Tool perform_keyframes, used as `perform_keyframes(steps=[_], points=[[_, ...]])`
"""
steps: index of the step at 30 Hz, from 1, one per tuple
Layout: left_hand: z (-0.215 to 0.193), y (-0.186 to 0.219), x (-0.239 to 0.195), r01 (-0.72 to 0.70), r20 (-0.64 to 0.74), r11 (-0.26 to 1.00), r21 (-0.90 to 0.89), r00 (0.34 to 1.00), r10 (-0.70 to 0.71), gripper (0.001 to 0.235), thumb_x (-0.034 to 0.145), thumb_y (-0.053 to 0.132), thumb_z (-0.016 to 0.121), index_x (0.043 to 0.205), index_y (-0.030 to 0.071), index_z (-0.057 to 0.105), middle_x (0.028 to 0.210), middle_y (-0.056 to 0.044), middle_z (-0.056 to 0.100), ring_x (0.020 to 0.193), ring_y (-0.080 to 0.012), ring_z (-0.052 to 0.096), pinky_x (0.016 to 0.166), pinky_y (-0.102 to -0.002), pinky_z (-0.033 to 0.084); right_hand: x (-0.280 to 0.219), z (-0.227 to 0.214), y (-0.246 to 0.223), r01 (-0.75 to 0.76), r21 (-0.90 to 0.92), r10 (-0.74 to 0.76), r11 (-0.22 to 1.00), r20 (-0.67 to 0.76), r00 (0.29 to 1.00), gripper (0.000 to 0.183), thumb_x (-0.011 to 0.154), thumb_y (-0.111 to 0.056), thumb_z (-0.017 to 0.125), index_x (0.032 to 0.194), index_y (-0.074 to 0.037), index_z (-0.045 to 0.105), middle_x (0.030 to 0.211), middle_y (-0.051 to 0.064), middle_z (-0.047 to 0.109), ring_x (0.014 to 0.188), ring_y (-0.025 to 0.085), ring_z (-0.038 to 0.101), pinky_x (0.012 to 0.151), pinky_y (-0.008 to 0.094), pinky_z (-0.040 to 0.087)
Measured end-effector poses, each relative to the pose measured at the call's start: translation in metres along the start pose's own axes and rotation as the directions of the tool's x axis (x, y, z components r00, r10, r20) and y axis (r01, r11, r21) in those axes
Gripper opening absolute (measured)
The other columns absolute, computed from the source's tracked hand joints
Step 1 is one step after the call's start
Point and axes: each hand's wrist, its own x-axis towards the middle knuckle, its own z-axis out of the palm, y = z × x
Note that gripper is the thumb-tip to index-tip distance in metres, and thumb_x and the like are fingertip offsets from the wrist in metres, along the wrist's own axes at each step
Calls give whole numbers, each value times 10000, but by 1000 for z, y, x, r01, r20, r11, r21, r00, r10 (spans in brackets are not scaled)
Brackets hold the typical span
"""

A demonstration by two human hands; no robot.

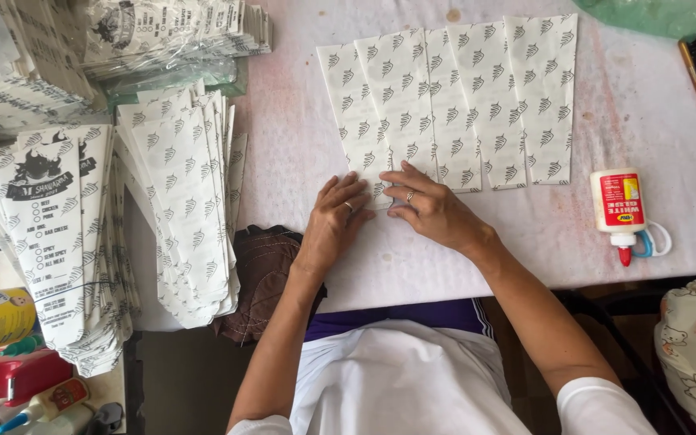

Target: Applying glue to the edges of paper strips and folding them to create packaging components.

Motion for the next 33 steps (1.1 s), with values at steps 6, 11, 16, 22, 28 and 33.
perform_keyframes(steps=[6, 11, 16, 22, 28, 33], points=[[9, -1, -5, -10, -45, 1000, -25, 999, 9, 218, 876, 176, 795, 1049, 44, 787, 1174, -147, 745, 1264, -336, 623, 1114, -449, 482, -1, 2, 1, 5, -51, -4, 999, 18, 1000, 233, 877, -99, 796, 1080, -1, 737, 1266, 130, 705, 1185, 278, 684, 1174, 460, 429], [6, 6, -2, -76, -92, 997, -4, 993, 75, 162, 905, 151, 768, 990, 13, 783, 1150, -180, 746, 1229, -377, 640, 1068, -474, 512, -2, 4, 3, 23, -96, -24, 995, -2, 1000, 202, 888, -124, 795, 1059, -31, 740, 1267, 115, 705, 1193, 257, 683, 1170, 447, 443], [5, 12, 1, -65, -123, 998, 15, 990, 67, 123, 927, 129, 735, 919, 8, 745, 1119, -184, 752, 1204, -373, 659, 1044, -478, 529, 1, 0, -2, 66, -152, -67, 986, 0, 998, 102, 896, -110, 791, 967, -48, 749, 1249, 106, 720, 1180, 245, 694, 1173, 456, 443], [19, 18, 1, 46, -185, 999, 26, 982, -40, 81, 917, 72, 741, 895, -2, 715, 1080, -170, 749, 1195, -353, 665, 1011, -445, 544, 3, 11, -1, -39, -109, 34, 993, -49, 998, 92, 885, -60, 800, 898, -25, 717, 1209, 89, 717, 1165, 262, 697, 1193, 508, 386], [31, 17, -2, 131, -237, 989, -72, 961, -145, 137, 888, 83, 777, 963, -18, 721, 1073, -174, 733, 1197, -379, 657, 1008, -454, 553, 7, 16, 2, -124, 8, 124, 992, -44, 991, 126, 847, -18, 817, 882, -18, 696, 1193, 86, 704, 1142, 281, 702, 1187, 511, 387], [24, 13, -3, 199, -188, 949, -246, 950, -248, 152, 883, -29, 712, 1032, 1, 722, 1098, -147, 721, 1214, -387, 647, 1014, -460, 554, 11, 12, -3, -203, 132, 209, 970, -29, 978, 125, 812, 61, 801, 885, -13, 731, 1164, 92, 713, 1111, 327, 708, 1192, 511, 367]])
